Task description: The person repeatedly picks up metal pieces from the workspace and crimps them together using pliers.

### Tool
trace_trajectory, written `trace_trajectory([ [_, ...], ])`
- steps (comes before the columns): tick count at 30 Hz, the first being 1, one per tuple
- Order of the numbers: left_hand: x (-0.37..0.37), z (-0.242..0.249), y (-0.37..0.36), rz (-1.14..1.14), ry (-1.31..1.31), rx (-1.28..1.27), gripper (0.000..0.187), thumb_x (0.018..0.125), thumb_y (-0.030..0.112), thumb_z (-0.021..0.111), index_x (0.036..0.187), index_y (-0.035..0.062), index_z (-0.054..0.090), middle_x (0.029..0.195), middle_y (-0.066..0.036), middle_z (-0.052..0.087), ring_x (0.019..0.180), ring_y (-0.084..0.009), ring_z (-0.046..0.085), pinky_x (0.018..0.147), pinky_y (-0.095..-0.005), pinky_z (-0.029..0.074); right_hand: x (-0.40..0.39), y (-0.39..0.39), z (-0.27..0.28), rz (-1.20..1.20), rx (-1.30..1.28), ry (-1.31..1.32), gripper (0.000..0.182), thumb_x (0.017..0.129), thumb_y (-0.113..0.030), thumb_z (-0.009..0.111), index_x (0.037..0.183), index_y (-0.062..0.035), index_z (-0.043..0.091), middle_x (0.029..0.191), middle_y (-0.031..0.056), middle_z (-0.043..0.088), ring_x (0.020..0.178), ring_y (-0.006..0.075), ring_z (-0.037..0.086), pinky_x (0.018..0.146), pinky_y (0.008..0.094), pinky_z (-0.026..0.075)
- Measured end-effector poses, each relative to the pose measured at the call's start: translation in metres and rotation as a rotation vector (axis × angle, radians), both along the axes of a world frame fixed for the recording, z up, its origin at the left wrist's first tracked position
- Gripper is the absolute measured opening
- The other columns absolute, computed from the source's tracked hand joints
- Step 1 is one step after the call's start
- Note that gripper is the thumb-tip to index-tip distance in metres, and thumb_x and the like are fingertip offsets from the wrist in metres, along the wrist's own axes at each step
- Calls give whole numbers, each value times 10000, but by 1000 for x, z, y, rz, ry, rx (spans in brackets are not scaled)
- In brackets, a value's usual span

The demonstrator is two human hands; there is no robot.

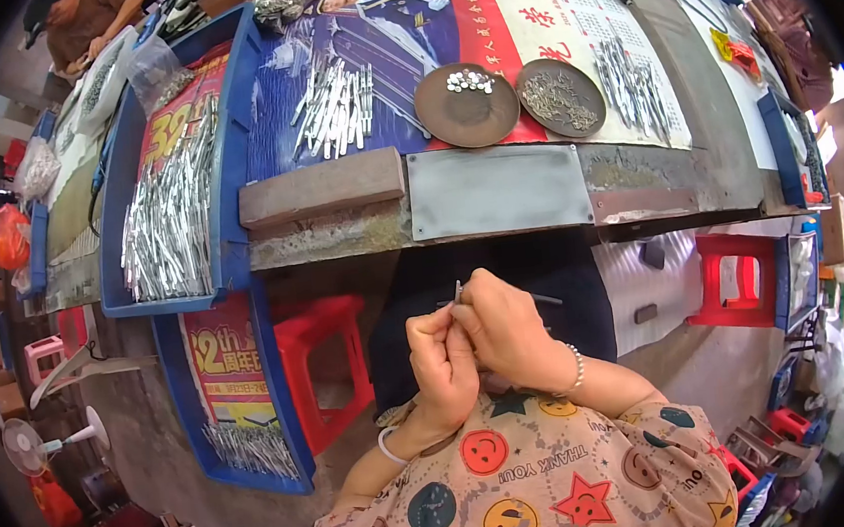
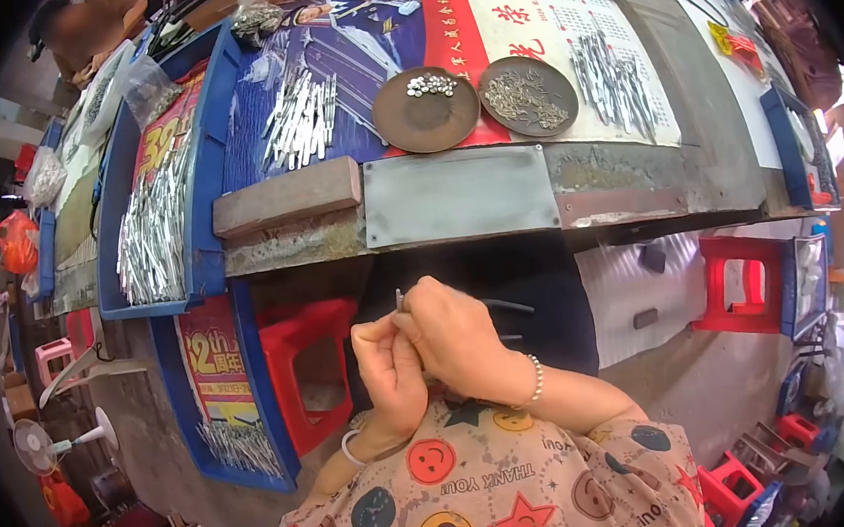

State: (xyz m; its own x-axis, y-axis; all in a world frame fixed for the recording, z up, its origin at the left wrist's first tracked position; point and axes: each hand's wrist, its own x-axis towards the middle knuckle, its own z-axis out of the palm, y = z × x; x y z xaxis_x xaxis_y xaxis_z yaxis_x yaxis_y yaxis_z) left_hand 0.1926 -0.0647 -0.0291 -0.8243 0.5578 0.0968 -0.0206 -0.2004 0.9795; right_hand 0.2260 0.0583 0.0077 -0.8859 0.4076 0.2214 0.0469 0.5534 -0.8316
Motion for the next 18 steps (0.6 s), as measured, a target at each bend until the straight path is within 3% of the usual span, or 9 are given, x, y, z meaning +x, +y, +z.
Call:
trace_trajectory([
  [2,1,0,-3,-34,-82,40,161,1020,-3,434,1176,-25,397,1094,-144,609,990,-129,600,852,-258,495,2,8,6,49,-597,-199,119,840,-69,693,876,-14,594,827,110,564,674,237,593,588,331,485],
  [4,-2,5,-2,-73,-113,44,158,1036,46,436,1179,0,386,1149,-124,564,1046,-127,560,918,-269,467,2,8,3,68,-336,17,103,842,-53,685,897,-11,609,824,107,568,666,236,590,578,321,480],
  [6,-4,7,1,-1,57,-9,167,1019,-9,429,1180,-22,384,1089,-141,589,983,-132,587,850,-259,487,3,5,0,60,-107,151,116,835,-33,685,934,-11,629,822,110,571,661,231,587,566,322,476],
  [12,-4,2,1,47,168,-19,171,1012,-30,425,1177,-38,381,1033,-151,597,924,-133,595,798,-262,493,-2,-12,-16,-44,43,211,83,842,-11,660,903,-13,604,784,127,543,643,291,558,549,371,458],
  [16,-1,-3,0,99,264,-71,168,1011,-31,427,1175,-40,392,992,-150,600,857,-129,594,759,-258,496,-1,-15,-6,-44,-53,112,63,835,19,633,873,-10,591,766,124,535,637,313,547,542,382,447],
  [18,2,-3,3,67,149,22,175,1009,-31,433,1180,-41,400,969,-146,599,827,-125,587,742,-259,496,0,-3,-4,26,-182,47,61,829,30,624,862,-8,590,750,119,534,621,303,548,539,376,446],
])
